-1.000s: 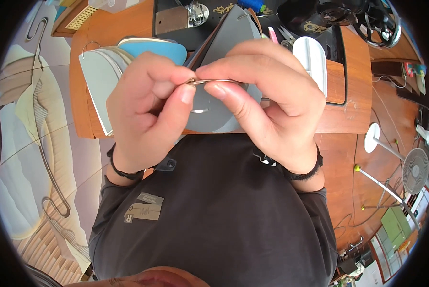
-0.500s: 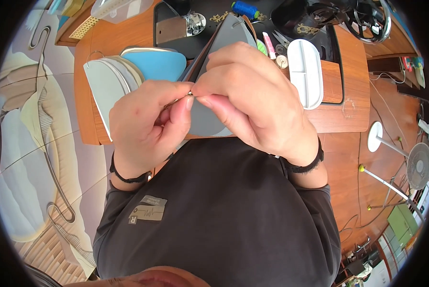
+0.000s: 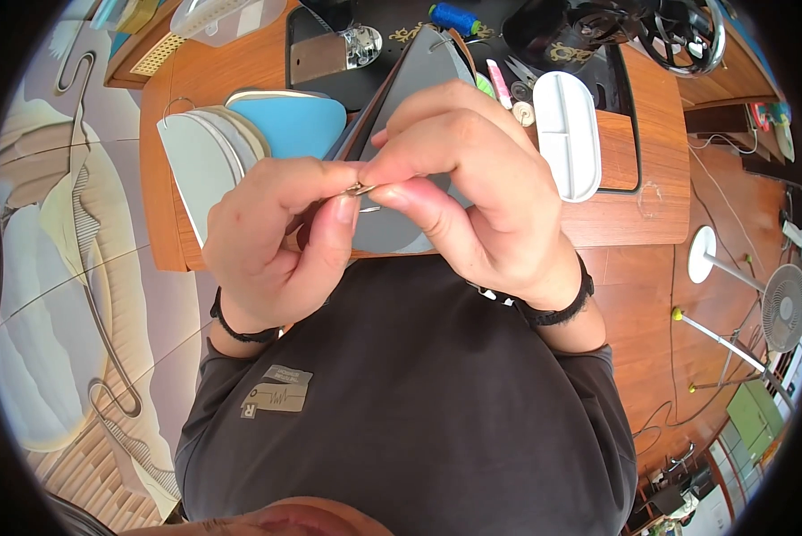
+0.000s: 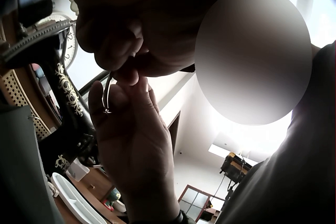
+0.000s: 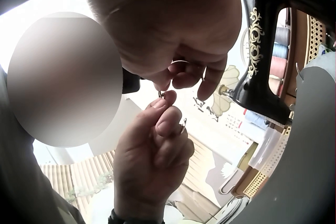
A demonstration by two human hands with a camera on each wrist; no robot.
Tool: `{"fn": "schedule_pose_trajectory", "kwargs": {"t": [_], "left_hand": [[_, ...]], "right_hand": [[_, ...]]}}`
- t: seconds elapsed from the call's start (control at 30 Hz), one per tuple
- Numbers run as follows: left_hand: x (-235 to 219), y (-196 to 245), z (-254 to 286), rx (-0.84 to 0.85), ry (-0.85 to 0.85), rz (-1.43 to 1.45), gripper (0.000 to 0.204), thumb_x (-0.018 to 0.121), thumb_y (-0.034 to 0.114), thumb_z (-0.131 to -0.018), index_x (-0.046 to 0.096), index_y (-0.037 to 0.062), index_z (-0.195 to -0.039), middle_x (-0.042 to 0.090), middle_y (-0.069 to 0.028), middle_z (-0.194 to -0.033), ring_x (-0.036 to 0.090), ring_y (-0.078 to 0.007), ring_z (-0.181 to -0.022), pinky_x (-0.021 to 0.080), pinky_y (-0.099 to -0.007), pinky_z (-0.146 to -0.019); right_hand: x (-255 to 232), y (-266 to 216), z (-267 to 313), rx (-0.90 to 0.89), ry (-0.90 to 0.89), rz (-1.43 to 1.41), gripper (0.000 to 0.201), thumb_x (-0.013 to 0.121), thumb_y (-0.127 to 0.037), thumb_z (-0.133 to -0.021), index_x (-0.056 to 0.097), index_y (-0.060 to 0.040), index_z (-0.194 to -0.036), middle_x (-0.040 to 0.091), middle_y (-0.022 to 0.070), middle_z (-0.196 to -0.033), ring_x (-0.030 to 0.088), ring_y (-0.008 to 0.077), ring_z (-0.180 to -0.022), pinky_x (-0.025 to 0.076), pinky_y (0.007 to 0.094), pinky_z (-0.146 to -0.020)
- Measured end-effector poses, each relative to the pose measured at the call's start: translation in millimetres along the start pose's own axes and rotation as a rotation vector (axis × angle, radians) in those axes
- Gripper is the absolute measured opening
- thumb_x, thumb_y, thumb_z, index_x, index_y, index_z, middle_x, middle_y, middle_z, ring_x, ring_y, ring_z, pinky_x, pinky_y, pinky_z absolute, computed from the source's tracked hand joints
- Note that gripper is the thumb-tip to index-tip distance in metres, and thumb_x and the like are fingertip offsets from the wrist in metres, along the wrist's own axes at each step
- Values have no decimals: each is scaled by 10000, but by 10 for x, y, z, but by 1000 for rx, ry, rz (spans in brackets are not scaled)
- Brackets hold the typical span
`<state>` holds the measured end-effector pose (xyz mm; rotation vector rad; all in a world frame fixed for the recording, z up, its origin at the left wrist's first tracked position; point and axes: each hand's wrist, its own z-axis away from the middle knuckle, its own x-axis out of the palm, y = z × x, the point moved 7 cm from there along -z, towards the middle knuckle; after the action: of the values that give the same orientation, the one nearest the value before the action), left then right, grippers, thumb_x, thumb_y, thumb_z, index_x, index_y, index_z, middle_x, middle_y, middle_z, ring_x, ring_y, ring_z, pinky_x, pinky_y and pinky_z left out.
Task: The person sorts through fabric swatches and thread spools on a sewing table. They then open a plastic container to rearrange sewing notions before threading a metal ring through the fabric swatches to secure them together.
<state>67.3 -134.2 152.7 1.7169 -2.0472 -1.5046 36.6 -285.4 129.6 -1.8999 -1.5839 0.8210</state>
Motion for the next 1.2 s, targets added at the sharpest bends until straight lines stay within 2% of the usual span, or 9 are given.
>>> {"fn": "schedule_pose_trajectory", "kwargs": {"t": [0.13, 0.23, 0.43, 0.53, 0.63, 0.8, 0.97, 1.1, 1.2], "left_hand": [[13, -27, 63, -14, 32, 102, 200, 654, -108, -887, 679, -29, -1069, 702, -48, -880, 568, -34, -637, 417, -190, -534], [8, -16, 49, -41, -29, 109, 210, 629, -117, -899, 650, -46, -1096, 700, -59, -912, 551, -27, -636, 410, -185, -546], [63, -117, 96, -213, -63, 398, 230, 600, -124, -913, 600, -70, -1137, 701, -81, -947, 551, -23, -659, 425, -184, -580], [65, -147, 110, -164, -34, 299, 216, 612, -119, -911, 620, -60, -1118, 702, -72, -946, 562, -24, -672, 427, -186, -581], [18, -43, 59, -116, -102, 172, 210, 636, -116, -900, 652, -47, -1098, 704, -63, -958, 573, -26, -675, 431, -182, -586], [13, -46, 69, -109, -40, 130, 229, 665, -121, -871, 693, -24, -1076, 713, -50, -935, 574, -29, -642, 430, -178, -559], [27, 19, 48, -40, -33, 16, 238, 681, -128, -847, 702, -21, -1059, 730, -71, -918, 590, -47, -622, 445, -189, -535], [28, 35, 47, -4, -36, 3, 234, 692, -121, -845, 703, -22, -1057, 740, -87, -902, 599, -49, -626, 454, -193, -533], [29, 36, 52, -10, -25, 26, 232, 690, -116, -847, 701, -26, -1060, 744, -98, -913, 600, -48, -625, 455, -190, -532]], "right_hand": [[-21, -15, 21, 5, 5, 19, 147, 756, 7, -842, 689, -3, -973, 672, 106, -876, 625, 242, -814, 502, 318, -665], [-17, -38, 32, -11, 14, 47, 160, 764, 0, -836, 694, -2, -980, 664, 118, -878, 617, 238, -796, 496, 312, -650], [-49, -90, 36, -74, -11, 103, 189, 783, -13, -820, 710, -8, -995, 655, 140, -909, 621, 229, -771, 496, 310, -627], [-55, -74, 47, -92, -12, 81, 187, 784, -22, -822, 721, -12, -997, 655, 140, -925, 626, 224, -771, 500, 310, -634], [-69, -67, 45, -100, -37, 66, 167, 780, -49, -834, 735, -15, -991, 657, 136, -933, 629, 222, -776, 505, 312, -654], [-109, -52, 13, -110, -110, 66, 143, 764, -101, -862, 754, -21, -980, 656, 123, -944, 627, 226, -777, 520, 335, -714], [-111, -71, -10, -117, -161, 103, 121, 762, -135, -910, 693, -55, -968, 612, 85, -887, 640, 214, -731, 523, 506, -893], [-111, -60, -2, -97, -169, 79, 124, 760, -130, -912, 684, -44, -959, 607, 90, -892, 650, 223, -734, 542, 526, -884], [-103, -41, 15, -67, -112, 15, 136, 763, -124, -891, 727, -17, -967, 642, 116, -911, 654, 235, -803, 592, 462, -858]]}}
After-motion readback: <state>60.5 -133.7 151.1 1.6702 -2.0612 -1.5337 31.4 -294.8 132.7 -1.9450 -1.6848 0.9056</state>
